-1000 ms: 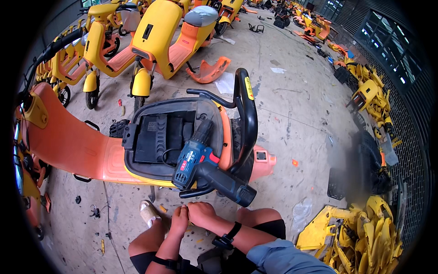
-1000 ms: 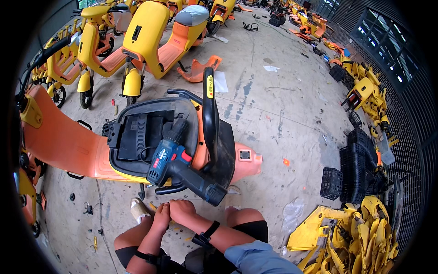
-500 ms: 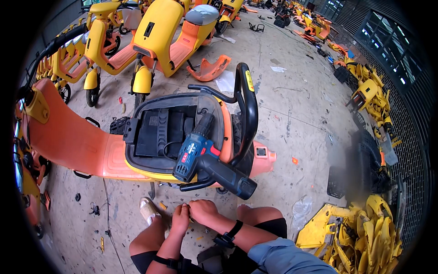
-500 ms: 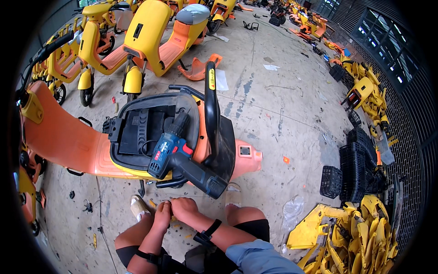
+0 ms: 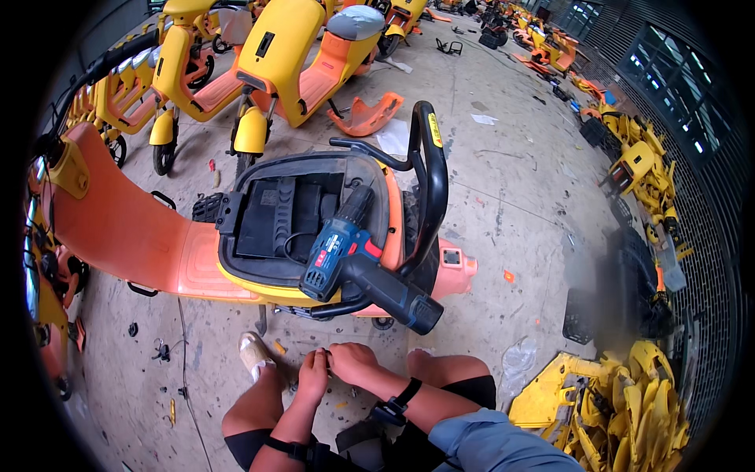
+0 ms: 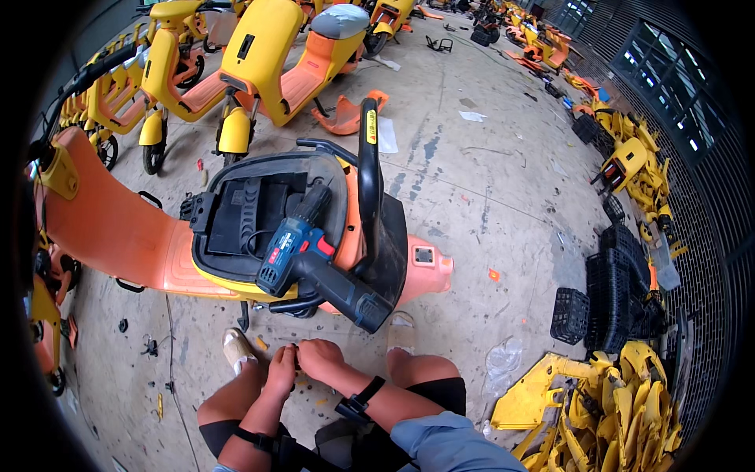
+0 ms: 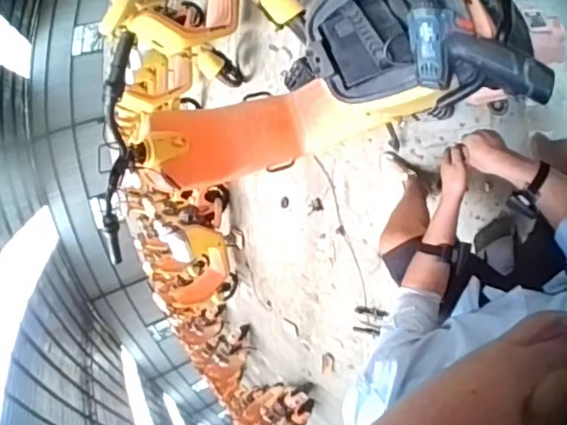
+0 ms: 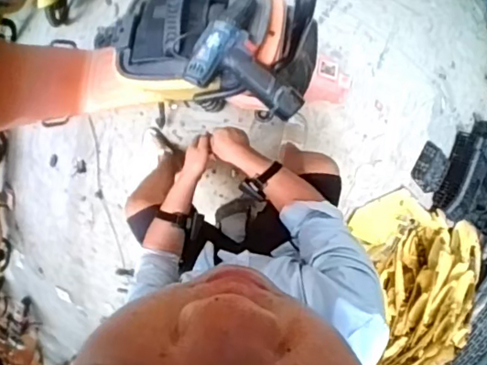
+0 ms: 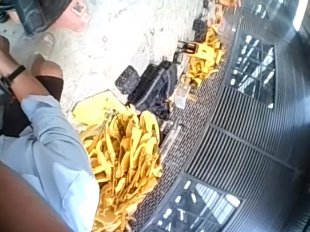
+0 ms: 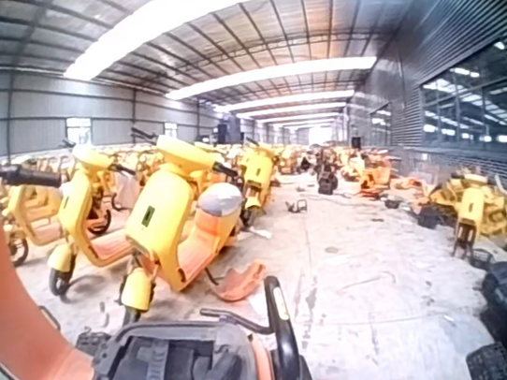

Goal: The person works on scooter components in a warehouse, using a power drill to handle small parts and manually manipulating cables and mechanical assemblies at a workbench.

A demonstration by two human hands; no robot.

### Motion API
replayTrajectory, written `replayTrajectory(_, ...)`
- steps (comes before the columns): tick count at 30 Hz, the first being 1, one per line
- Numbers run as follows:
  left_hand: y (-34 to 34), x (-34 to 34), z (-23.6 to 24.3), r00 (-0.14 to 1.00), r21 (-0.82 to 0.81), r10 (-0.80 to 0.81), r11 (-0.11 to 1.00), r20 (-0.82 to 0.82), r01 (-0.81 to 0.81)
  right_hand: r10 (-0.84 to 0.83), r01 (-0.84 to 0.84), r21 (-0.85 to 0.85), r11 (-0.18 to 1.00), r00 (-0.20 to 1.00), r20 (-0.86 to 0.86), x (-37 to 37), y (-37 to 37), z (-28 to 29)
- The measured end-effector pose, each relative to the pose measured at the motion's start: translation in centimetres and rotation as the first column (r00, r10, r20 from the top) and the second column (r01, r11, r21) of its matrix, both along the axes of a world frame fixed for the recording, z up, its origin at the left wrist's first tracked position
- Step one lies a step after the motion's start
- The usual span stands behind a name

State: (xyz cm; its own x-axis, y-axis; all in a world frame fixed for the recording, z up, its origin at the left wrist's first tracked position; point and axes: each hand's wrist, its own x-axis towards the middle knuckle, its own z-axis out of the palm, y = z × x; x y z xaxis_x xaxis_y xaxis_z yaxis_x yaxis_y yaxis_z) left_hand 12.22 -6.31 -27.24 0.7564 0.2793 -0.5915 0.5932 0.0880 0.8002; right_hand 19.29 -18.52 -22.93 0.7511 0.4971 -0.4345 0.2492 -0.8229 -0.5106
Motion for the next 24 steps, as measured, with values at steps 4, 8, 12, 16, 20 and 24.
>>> replayTrajectory(4,0.0,-0.4,-1.2,0.999,-0.039,0.013,0.999,0.029,-0.012,0.014,-0.014,0.001,1.0,1.0,-0.007,-0.1,-0.1,0.3)
replayTrajectory(8,-0.1,-0.5,-1.9,1.0,0.008,-0.011,1.0,-0.004,0.011,0.037,-0.039,-0.032,0.999,0.998,-0.042,0.1,-0.2,1.2)
replayTrajectory(12,-0.1,0.1,-1.0,0.999,0.01,-0.039,0.999,-0.021,0.039,0.019,-0.021,-0.049,0.999,0.999,-0.042,0.4,-0.2,0.9)
replayTrajectory(16,0.5,0.4,-1.6,0.999,0.012,-0.02,1.0,0.041,0.02,-0.021,0.021,0.015,1.0,1.0,0.0,1.0,0.0,1.6)
replayTrajectory(20,0.8,1.2,-1.3,0.998,0.067,-0.043,0.997,0.046,0.04,-0.038,0.038,0.037,0.999,0.999,-0.001,1.6,0.2,1.6)
replayTrajectory(24,1.2,1.6,-0.2,1.0,0.022,0.024,0.999,0.018,-0.025,0.007,-0.01,0.038,0.999,0.997,0.073,1.9,1.2,0.7)
